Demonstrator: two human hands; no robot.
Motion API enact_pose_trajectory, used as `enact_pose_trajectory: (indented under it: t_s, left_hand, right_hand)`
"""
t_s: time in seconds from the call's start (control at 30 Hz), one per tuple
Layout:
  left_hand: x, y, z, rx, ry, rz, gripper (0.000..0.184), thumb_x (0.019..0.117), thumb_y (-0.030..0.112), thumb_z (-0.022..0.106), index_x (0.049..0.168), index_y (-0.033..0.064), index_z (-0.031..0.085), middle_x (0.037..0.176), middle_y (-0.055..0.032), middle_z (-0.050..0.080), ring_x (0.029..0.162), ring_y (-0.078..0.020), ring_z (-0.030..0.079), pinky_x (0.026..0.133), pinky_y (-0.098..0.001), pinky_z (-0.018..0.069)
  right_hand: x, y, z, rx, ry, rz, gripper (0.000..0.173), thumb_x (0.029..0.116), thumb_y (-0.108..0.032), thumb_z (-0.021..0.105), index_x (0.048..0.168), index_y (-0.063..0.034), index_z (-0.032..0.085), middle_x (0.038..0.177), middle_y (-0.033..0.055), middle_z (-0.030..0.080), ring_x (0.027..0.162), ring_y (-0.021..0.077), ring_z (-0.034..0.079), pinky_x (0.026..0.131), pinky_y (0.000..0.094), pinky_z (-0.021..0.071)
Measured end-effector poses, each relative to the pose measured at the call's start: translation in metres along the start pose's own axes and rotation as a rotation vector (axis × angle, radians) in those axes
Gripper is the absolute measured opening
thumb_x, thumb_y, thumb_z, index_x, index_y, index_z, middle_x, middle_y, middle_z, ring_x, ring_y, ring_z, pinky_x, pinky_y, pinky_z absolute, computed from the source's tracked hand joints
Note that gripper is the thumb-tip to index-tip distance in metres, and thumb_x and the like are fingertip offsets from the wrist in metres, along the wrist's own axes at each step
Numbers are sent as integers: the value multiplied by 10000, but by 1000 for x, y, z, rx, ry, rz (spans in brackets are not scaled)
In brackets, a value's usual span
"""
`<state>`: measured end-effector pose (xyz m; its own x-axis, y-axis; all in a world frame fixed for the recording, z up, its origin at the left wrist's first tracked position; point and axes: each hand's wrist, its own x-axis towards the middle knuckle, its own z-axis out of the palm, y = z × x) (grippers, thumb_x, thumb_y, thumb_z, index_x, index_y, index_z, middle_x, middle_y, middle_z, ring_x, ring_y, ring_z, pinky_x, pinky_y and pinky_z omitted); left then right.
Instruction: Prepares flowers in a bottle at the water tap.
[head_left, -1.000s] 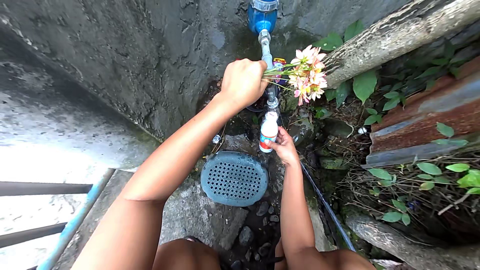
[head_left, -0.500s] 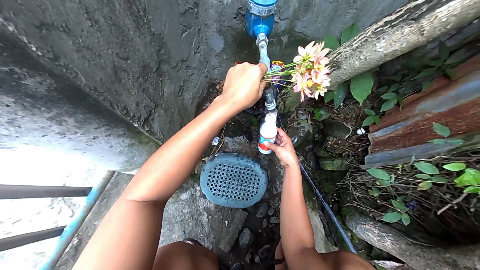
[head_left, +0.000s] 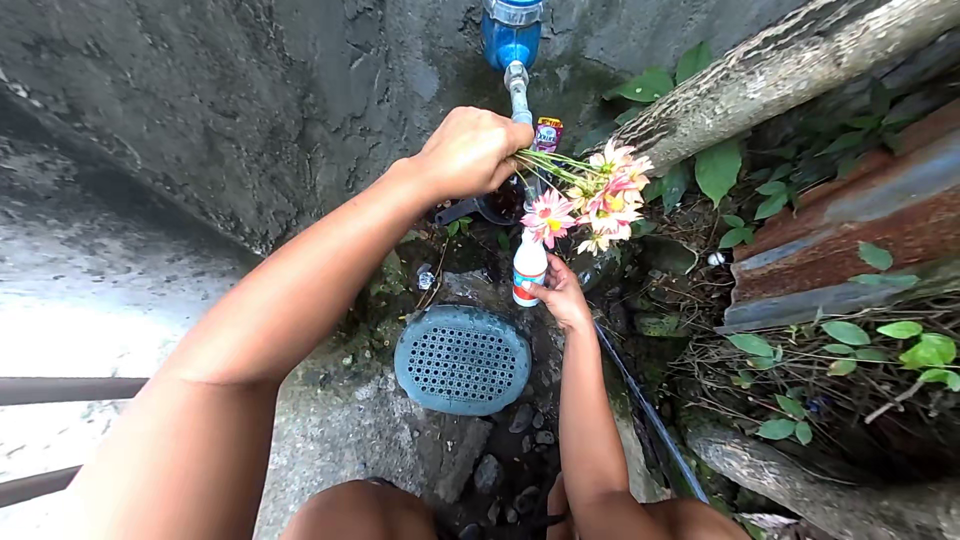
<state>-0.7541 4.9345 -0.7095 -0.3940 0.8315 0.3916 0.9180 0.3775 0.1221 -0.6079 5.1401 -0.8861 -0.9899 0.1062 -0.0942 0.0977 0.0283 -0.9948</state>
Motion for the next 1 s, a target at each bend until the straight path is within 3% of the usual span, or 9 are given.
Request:
enact_pose_trajectory:
  t_s: [0.3,0.47,0.63,0.77,1.0]
  left_hand:
    - [-2,11,6,64,57,-95,167,980,113,519,905,-6,610,805,-218,649,766,-430,680,621,-581,478]
    - [-2,16,6,63,46,-160,173,989,116,523,929,-12,624,840,-230,665,806,-443,687,663,-593,490]
    - [3,32,-8,63,-111,-379,262,1045,215,501,999,-13,623,884,-251,667,895,-469,677,737,-628,484]
    - [15,46,-20,46,-236,-585,341,1053,298,494,973,0,639,911,-244,660,951,-455,660,765,-636,471]
    - [18,50,-20,-22,-251,-630,310,1071,275,486,1012,7,630,937,-231,658,971,-439,654,796,-631,472]
  right_hand:
    - [-3,-3,5,18,-2,-5,667,803,79,752,1416,29,493,1279,182,627,1108,186,653,947,336,564]
    - [-3,-1,5,24,-7,-8,675,802,80,753,1421,29,490,1268,180,633,1099,182,657,947,335,564]
    - [-3,-5,4,16,4,-4,665,808,97,744,1420,27,492,1276,181,630,1108,181,654,942,333,566]
    - [-2,-5,3,24,2,-12,664,806,102,742,1418,27,495,1281,182,629,1109,187,658,942,336,569]
    - [3,1,3,24,9,-7,673,813,108,730,1432,28,481,1304,193,617,1133,208,649,958,357,564]
